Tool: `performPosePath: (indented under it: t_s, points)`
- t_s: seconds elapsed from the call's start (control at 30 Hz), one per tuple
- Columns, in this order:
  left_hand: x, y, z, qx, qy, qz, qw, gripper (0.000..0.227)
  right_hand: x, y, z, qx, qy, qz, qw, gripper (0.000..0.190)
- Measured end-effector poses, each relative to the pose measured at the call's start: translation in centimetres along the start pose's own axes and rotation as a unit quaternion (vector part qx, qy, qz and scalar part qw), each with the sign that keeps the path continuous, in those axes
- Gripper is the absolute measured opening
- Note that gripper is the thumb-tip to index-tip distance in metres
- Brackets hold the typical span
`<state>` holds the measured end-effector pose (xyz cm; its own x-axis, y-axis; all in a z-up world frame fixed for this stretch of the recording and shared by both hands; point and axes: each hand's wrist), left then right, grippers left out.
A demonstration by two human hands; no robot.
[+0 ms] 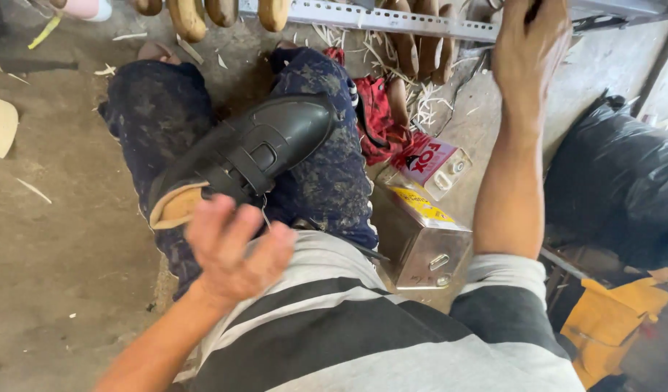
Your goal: Shaping a leather shoe upper over a last using pliers and a hammer in a workshop setting.
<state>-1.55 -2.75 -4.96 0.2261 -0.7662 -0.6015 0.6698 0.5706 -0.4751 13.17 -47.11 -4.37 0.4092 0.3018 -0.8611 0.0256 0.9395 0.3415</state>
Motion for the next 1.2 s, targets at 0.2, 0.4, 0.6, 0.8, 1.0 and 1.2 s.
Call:
performPosePath:
  t_s: [0.2,0.4,0.6,0.8,1.0,1.2]
  points:
    - [3.8,2.1,7.3,0.111,0.189,0.246,0.944,0.038,6.9,-10.0,1.4,0.003,-0.043,-0.037,0.998,0.022]
    - [1.0,8.9,13.6,-0.005,0.195,0.016,0.981,0.058,-1.3,6.4,-9.2,-0.051,0.161,0.137,0.976,0.024]
    - [-2.1,5.0,13.4,-0.228,0.187,-0.300,0.907,0.067,-4.5,13.3,-29.1,0.127,0.393,0.137,0.900,0.026]
    - [6.1,5.5,4.9,-0.315,0.177,-0.275,0.891,0.067,-3.0,10.8,-30.6,0.119,0.305,0.136,0.935,0.013]
    - [3.1,4.8,7.1,-0.299,0.117,-0.293,0.900,0.055,-0.5,6.8,-31.2,0.264,0.332,0.369,0.827,0.033]
    - [3.3,6.3,7.1,-0.267,0.100,-0.269,0.920,0.032,-2.2,12.3,-26.3,0.053,0.271,0.309,0.910,0.023]
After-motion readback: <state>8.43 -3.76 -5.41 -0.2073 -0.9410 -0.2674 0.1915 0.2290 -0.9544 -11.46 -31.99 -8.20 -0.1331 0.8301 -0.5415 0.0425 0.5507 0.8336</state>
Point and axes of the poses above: each hand's wrist, its own z-axis towards the middle knuckle, its own x-axis out of the palm, y = z × x, and after that the axes turned 6 degrees about -y, right-handed
